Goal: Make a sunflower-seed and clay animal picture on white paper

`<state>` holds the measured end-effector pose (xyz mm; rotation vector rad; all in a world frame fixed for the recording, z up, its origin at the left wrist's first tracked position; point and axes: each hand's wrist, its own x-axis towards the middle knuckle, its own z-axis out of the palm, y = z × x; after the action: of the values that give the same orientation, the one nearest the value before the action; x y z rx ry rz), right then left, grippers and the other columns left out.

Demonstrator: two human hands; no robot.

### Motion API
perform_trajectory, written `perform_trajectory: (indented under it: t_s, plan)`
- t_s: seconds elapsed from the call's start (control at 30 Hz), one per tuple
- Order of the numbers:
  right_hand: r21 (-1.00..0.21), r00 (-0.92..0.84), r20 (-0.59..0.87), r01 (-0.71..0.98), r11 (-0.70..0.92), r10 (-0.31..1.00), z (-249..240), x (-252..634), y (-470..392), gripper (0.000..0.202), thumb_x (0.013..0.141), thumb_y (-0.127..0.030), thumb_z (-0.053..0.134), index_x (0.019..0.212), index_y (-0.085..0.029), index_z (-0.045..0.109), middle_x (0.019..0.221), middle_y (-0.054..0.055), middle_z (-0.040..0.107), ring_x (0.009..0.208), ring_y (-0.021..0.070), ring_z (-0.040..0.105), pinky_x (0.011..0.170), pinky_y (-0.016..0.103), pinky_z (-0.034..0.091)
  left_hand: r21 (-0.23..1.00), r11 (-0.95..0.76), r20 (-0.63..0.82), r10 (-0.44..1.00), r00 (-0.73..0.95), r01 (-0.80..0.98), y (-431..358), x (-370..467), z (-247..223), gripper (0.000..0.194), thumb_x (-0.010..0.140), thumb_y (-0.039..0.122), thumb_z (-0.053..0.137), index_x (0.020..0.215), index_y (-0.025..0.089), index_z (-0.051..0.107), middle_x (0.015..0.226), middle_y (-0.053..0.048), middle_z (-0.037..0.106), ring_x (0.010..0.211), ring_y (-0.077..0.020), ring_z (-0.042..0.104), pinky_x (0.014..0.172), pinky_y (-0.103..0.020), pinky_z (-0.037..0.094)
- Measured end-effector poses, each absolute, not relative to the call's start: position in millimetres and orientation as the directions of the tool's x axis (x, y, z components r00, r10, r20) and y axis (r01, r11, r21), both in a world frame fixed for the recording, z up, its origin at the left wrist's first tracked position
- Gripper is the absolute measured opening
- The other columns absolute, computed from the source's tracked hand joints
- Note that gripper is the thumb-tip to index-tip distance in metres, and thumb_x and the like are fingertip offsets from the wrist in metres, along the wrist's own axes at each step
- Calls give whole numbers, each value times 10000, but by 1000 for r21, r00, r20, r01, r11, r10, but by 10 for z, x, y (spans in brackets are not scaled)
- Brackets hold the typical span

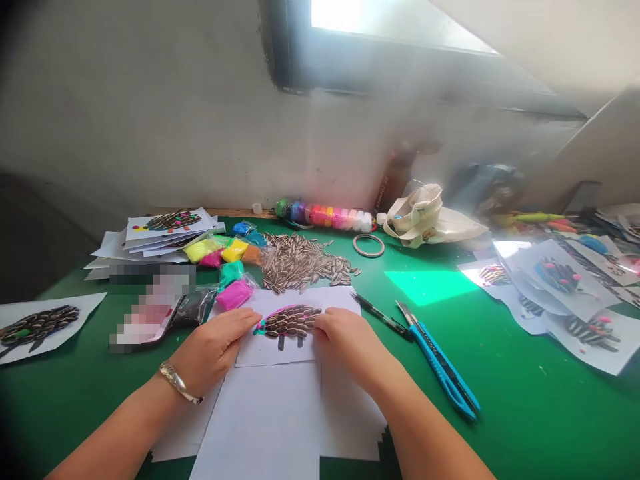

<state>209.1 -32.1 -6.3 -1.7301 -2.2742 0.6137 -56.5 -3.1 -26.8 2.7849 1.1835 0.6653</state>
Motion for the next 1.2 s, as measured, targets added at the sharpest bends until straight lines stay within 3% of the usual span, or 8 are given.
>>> perform_trajectory:
  t_s: [0.43,0.63,0.83,1.2]
  plan:
    - [-489,-246,-75,854,179,966,-18,2211,-253,227,916,-203,502,790,-209,690,780,15,641,723,147,556,608,261,345,152,-776,380,618,688,613,-13,-590,-340,436,853,39,394,1123,164,713,1135,-87,731,1071,-220,682,944,-356,576]
    - [-503,-246,-73,846,177,967,-16,2219,-250,226,919,-209,500,795,-216,689,809,14,650,741,147,562,627,266,353,100,-792,405,585,703,602,-64,-604,-319,432,855,32,387,1097,168,718,1139,-91,726,1101,-262,662,905,-414,599]
    - [-507,-240,-53,843,180,969,-4,2236,-260,215,917,-203,509,794,-215,685,793,7,644,729,140,554,623,264,352,107,-779,318,616,721,618,-89,-577,-430,486,792,-7,408,1104,210,710,1225,-77,680,1226,-317,552,953,-516,548]
    - [-485,-265,-51,849,208,963,-5,2212,-275,220,918,-188,508,773,-206,673,777,11,639,727,139,542,617,260,334,69,-763,232,638,734,642,-78,-563,-493,499,747,13,481,1137,234,701,1274,-67,655,1269,-347,484,1009,-569,474]
